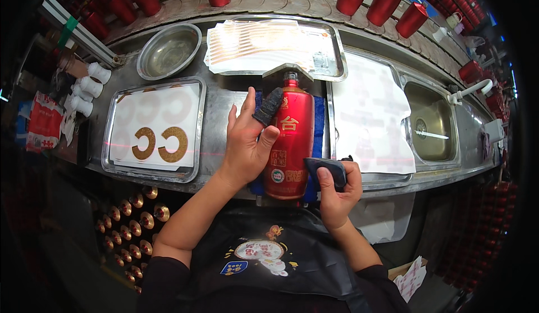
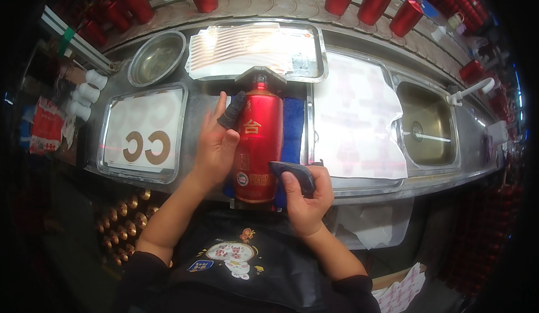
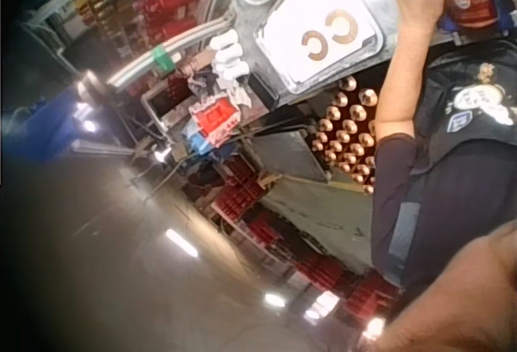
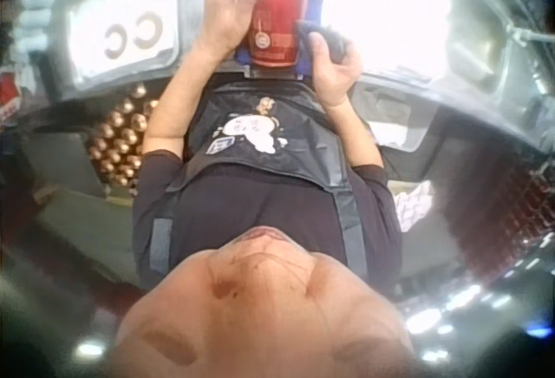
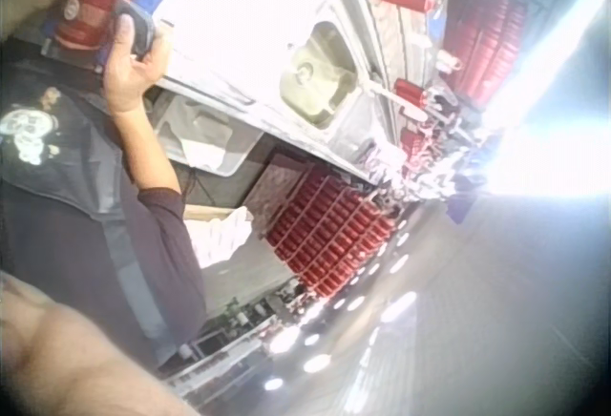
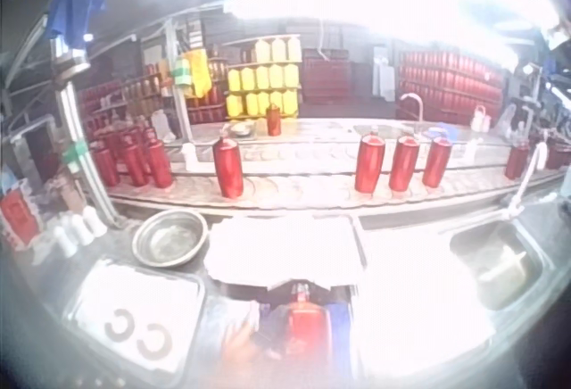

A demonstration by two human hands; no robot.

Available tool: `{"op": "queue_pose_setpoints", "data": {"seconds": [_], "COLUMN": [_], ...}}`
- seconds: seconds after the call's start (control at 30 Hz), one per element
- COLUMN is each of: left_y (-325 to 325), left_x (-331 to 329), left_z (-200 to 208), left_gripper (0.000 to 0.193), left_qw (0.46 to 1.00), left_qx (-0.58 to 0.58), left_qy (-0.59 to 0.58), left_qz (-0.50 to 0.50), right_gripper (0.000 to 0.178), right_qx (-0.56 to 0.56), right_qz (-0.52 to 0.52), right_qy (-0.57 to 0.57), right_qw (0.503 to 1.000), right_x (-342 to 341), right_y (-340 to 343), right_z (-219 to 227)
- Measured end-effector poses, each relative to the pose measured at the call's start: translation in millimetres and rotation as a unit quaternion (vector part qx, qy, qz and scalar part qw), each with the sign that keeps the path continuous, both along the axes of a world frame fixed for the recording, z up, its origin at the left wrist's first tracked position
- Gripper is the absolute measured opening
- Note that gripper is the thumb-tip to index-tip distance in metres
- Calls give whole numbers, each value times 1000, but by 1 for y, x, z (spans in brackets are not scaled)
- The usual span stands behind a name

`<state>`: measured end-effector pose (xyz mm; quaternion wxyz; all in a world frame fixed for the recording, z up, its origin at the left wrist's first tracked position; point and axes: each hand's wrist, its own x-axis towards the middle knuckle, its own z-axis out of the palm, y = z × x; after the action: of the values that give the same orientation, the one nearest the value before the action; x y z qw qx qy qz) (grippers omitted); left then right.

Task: The person picks up red cylindrical containers and applies gold circular stickers to the necks and paper labels to the bodies. They smooth the labels with their fingers and place the finished containers on a tray.

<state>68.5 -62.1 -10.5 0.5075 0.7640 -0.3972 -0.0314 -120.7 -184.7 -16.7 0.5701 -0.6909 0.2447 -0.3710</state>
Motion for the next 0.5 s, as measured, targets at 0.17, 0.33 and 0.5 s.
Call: {"op": "queue_pose_setpoints", "data": {"seconds": [0.17,0.33,0.5], "left_y": [11,27,26], "left_x": [-6,-34,-51], "left_z": [-23,-7,10], "left_gripper": [54,43,53], "left_qw": [999,997,964], "left_qx": [-31,-38,-65], "left_qy": [1,62,254], "left_qz": [33,-16,-34], "right_gripper": [18,18,16], "right_qx": [53,-31,38], "right_qz": [-18,76,50], "right_qy": [-21,53,-14], "right_qw": [998,995,998], "right_x": [-10,-7,1], "right_y": [-4,0,-5], "right_z": [-5,7,29]}}
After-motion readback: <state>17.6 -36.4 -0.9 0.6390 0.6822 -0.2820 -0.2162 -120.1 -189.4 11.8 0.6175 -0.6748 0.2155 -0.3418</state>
